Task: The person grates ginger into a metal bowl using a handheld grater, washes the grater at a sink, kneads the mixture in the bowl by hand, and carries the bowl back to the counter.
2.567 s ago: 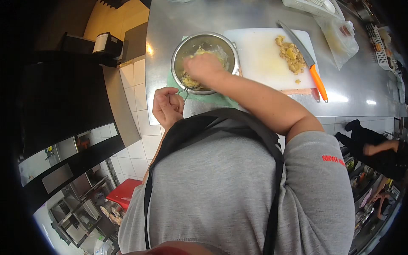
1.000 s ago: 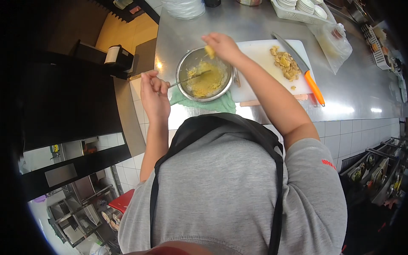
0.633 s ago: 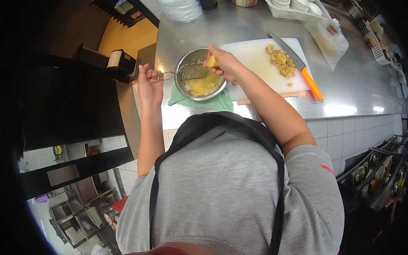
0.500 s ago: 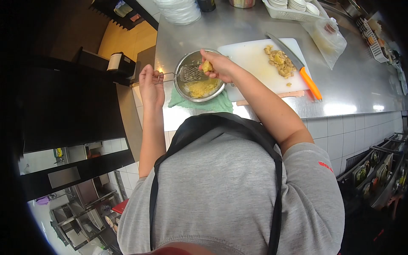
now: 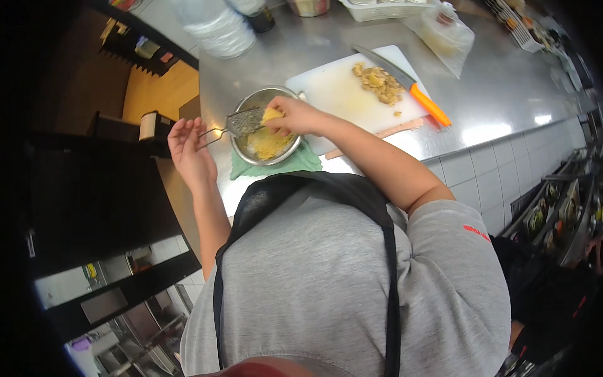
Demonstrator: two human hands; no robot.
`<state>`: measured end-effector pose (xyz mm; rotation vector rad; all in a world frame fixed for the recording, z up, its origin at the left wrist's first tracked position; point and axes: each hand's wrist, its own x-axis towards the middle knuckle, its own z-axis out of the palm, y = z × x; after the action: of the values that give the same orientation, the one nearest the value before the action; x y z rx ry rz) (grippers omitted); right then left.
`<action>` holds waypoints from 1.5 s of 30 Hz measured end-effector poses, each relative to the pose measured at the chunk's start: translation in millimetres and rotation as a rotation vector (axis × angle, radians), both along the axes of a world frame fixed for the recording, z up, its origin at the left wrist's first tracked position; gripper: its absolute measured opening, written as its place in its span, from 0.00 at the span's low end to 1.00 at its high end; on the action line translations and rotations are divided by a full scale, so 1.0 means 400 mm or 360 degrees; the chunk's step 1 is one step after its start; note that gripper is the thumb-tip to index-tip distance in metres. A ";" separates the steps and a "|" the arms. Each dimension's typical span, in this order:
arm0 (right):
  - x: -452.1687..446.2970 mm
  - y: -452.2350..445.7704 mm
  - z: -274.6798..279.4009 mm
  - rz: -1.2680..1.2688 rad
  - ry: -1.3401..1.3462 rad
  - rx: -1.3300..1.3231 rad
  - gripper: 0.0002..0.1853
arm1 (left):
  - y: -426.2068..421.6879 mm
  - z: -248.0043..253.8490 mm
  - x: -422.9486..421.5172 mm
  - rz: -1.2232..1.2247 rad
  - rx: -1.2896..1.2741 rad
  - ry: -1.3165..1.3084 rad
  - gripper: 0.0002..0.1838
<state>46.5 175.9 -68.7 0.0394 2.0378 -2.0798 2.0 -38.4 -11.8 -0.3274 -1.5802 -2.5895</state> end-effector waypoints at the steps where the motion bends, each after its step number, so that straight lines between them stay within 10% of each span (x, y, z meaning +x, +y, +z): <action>1: 0.007 -0.007 0.000 0.0014 0.0024 0.0068 0.22 | 0.006 0.002 0.006 -0.0025 -0.0068 0.0093 0.13; 12: 0.063 0.002 0.012 -0.0521 0.0606 0.0947 0.19 | 0.039 -0.019 0.026 -0.0280 -0.1031 0.0278 0.11; 21: 0.143 0.302 -0.066 -0.1010 0.0280 0.2387 0.18 | -0.002 -0.016 -0.020 -0.0335 -0.0567 -0.0059 0.10; 30: 0.119 0.262 -0.036 -0.1243 0.0494 0.2308 0.16 | -0.037 0.045 -0.004 -0.0307 -0.0475 0.0044 0.11; 36: 0.027 -0.077 0.090 -0.0137 0.1600 0.1176 0.16 | -0.004 0.070 0.001 -0.0215 -0.0578 0.0031 0.11; 45: 0.059 -0.056 0.002 0.0349 0.1140 0.1414 0.09 | -0.068 0.080 -0.012 0.0046 -0.0513 -0.0012 0.11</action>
<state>70.0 153.4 -67.8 -0.8321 3.0266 -0.9686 -2.9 -65.6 20.3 -0.3144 -1.9898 -2.3120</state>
